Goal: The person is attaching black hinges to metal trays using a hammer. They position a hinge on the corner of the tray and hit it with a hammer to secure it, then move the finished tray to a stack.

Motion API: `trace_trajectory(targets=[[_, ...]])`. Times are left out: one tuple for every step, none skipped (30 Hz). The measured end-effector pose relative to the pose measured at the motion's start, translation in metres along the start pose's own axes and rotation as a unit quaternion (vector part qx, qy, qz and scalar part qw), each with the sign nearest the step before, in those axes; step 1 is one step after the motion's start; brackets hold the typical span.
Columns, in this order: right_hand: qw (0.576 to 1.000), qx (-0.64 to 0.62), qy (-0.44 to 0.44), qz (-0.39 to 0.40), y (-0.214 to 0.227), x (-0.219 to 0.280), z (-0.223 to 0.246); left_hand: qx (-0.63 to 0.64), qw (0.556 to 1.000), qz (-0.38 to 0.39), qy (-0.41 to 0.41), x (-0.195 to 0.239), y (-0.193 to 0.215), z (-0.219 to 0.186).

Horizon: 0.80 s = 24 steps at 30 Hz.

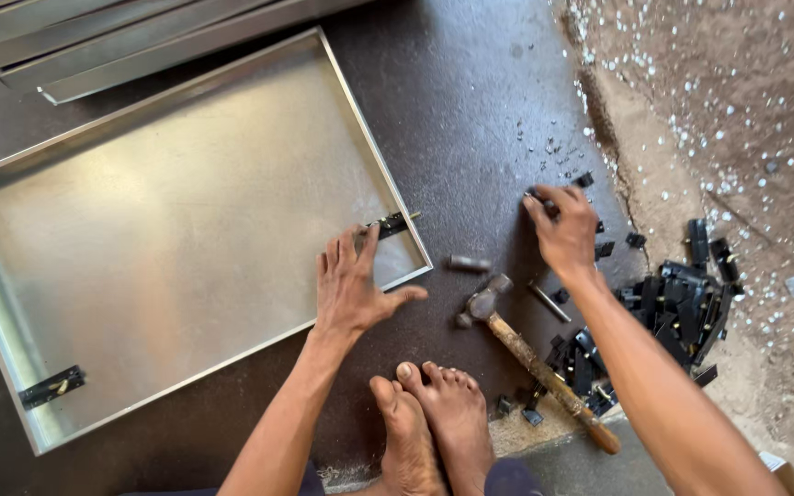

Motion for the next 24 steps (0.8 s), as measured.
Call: trace_trajectory(targets=[[1.000, 0.000, -0.007, -0.005, -0.004, -0.004, -0.003, -0.008, 1.000, 0.014, 0.010, 0.003, 0.000, -0.001], [1.000, 0.000, -0.012, -0.008, -0.007, -0.007, -0.006, -0.017, 0.999, 0.026, 0.023, 0.006, 0.000, 0.000], [1.000, -0.001, -0.016, -0.011, -0.008, -0.008, -0.007, -0.025, 0.998, 0.039, 0.036, 0.007, -0.001, 0.000], [1.000, 0.015, -0.014, -0.013, -0.007, -0.006, -0.006, -0.014, 0.999, 0.036, 0.036, 0.006, -0.003, -0.001], [0.999, 0.030, -0.011, -0.014, -0.004, -0.007, -0.005, -0.002, 0.999, 0.034, 0.036, 0.004, -0.005, -0.002], [0.999, 0.046, -0.007, -0.017, -0.002, -0.009, -0.003, 0.009, 0.999, 0.029, 0.035, 0.001, -0.008, -0.003], [0.996, 0.089, 0.001, -0.003, -0.003, -0.005, 0.001, 0.011, 0.999, 0.023, 0.031, 0.002, -0.008, -0.003], [0.991, 0.130, 0.009, 0.010, -0.008, -0.001, 0.007, 0.011, 1.000, 0.017, 0.024, 0.004, -0.007, -0.001], [0.985, 0.171, 0.018, 0.023, -0.015, 0.000, 0.013, 0.010, 1.000, 0.011, 0.018, 0.005, -0.006, 0.001], [0.985, 0.143, 0.093, 0.036, -0.022, -0.001, 0.023, 0.014, 1.000, 0.016, 0.022, 0.006, -0.007, 0.002], [0.978, 0.114, 0.167, 0.049, -0.031, -0.001, 0.033, 0.017, 0.999, 0.021, 0.026, 0.005, -0.008, 0.003], [0.965, 0.085, 0.241, 0.062, -0.039, 0.000, 0.044, 0.022, 0.999, 0.025, 0.030, 0.004, -0.010, 0.003], [0.957, 0.085, 0.267, 0.071, -0.049, 0.001, 0.052, 0.025, 0.999, 0.034, 0.035, 0.004, -0.012, 0.004], [0.948, 0.085, 0.295, 0.081, -0.058, 0.001, 0.059, 0.029, 0.998, 0.041, 0.040, 0.001, -0.014, 0.002], [0.938, 0.086, 0.322, 0.091, -0.062, 0.002, 0.065, 0.033, 0.997, 0.048, 0.046, 0.000, -0.016, 0.001], [0.947, 0.090, 0.294, 0.097, -0.064, 0.002, 0.067, 0.028, 0.998, 0.044, 0.045, 0.002, -0.015, 0.001], [0.954, 0.094, 0.266, 0.102, -0.063, 0.006, 0.068, 0.023, 0.998, 0.040, 0.043, 0.005, -0.013, 0.000], [0.960, 0.098, 0.241, 0.104, -0.059, 0.004, 0.070, 0.016, 0.999, 0.032, 0.040, 0.003, -0.009, 0.002], [0.968, 0.096, 0.203, 0.113, -0.051, 0.006, 0.069, 0.013, 0.999, 0.022, 0.033, 0.003, -0.004, 0.005], [0.973, 0.096, 0.166, 0.127, -0.039, 0.013, 0.066, 0.012, 0.999, 0.012, 0.030, 0.010, 0.001, 0.004], [0.973, 0.091, 0.188, 0.101, -0.025, 0.020, 0.065, 0.010, 1.000, 0.002, 0.027, 0.017, 0.004, 0.004], [0.971, 0.084, 0.208, 0.077, -0.013, 0.032, 0.064, 0.005, 0.999, 0.027, 0.044, 0.026, 0.006, 0.009], [0.982, 0.048, 0.156, 0.090, -0.004, 0.044, 0.059, 0.000, 0.997, 0.052, 0.062, 0.035, 0.008, 0.013], [0.990, 0.012, 0.096, 0.103, 0.002, 0.061, 0.055, -0.004, 0.994, 0.082, 0.076, 0.046, 0.011, 0.018]])
Point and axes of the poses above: each hand's wrist, its own x-axis away from the middle knuckle, its own y-axis out of the back of the hand, z = x × y, the point moved 3 cm from there along -x, towards the middle knuckle, and after that the axes turned 13 degrees about -x, right-handed, at the moved point
